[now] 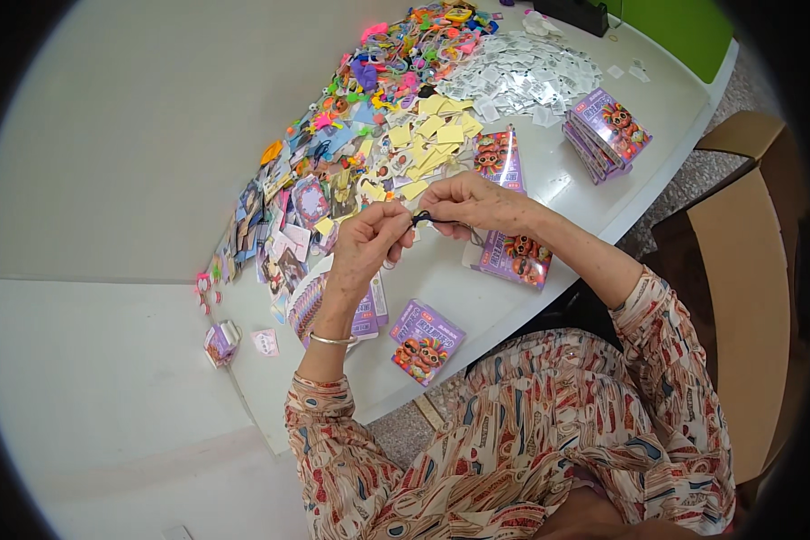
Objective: Packing toy accessories and stickers into small purple cardboard boxes on a table.
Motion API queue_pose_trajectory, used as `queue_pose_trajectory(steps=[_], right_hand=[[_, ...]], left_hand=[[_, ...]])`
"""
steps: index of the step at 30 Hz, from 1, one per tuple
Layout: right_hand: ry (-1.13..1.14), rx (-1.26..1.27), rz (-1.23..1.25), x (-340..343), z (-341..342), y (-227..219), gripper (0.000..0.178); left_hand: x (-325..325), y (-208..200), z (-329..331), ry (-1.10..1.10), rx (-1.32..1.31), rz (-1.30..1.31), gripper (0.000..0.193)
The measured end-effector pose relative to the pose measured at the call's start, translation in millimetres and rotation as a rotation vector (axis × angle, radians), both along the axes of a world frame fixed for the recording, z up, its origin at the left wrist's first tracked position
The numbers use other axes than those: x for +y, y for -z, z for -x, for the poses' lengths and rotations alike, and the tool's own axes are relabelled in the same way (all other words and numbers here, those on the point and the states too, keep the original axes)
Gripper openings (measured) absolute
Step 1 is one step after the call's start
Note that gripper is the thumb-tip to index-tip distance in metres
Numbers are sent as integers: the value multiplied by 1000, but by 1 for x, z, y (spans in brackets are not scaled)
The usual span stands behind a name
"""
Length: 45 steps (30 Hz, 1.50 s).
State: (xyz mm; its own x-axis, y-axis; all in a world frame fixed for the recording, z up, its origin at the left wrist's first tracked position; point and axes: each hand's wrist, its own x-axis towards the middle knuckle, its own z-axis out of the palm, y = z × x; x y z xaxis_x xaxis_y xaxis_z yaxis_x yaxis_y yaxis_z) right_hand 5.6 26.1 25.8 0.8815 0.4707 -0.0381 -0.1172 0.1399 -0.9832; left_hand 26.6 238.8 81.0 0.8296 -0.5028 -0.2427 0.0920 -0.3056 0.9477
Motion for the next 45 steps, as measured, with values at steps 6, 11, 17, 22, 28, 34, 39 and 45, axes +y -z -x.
queue_pose_trajectory(steps=[6, 11, 17, 22, 28, 34, 39, 45], right_hand=[[11, -63, 119, -7, 3, -9, 31], [77, -121, 143, -3, -1, -10, 33], [257, -434, 359, 1, -3, -5, 32], [427, -601, 362, 0, -6, 2, 36], [122, -455, 344, -1, 0, -8, 27], [88, -404, 160, 5, -3, 5, 31], [21, -57, -82, 0, -1, -4, 35], [62, 38, -73, 0, -6, -4, 30]], left_hand=[[-1, -2, -2, -132, -40, 140, 16], [0, -2, 3, -25, -57, -18, 16], [-2, 0, 4, 2, -175, -90, 14], [-2, -2, 5, 34, -235, -220, 14], [-2, -2, 3, 1, -135, -89, 16], [-4, -2, 1, 14, -122, -26, 17], [-1, -2, 2, -3, -143, -9, 16], [-4, 2, 3, 67, -263, 58, 16]])
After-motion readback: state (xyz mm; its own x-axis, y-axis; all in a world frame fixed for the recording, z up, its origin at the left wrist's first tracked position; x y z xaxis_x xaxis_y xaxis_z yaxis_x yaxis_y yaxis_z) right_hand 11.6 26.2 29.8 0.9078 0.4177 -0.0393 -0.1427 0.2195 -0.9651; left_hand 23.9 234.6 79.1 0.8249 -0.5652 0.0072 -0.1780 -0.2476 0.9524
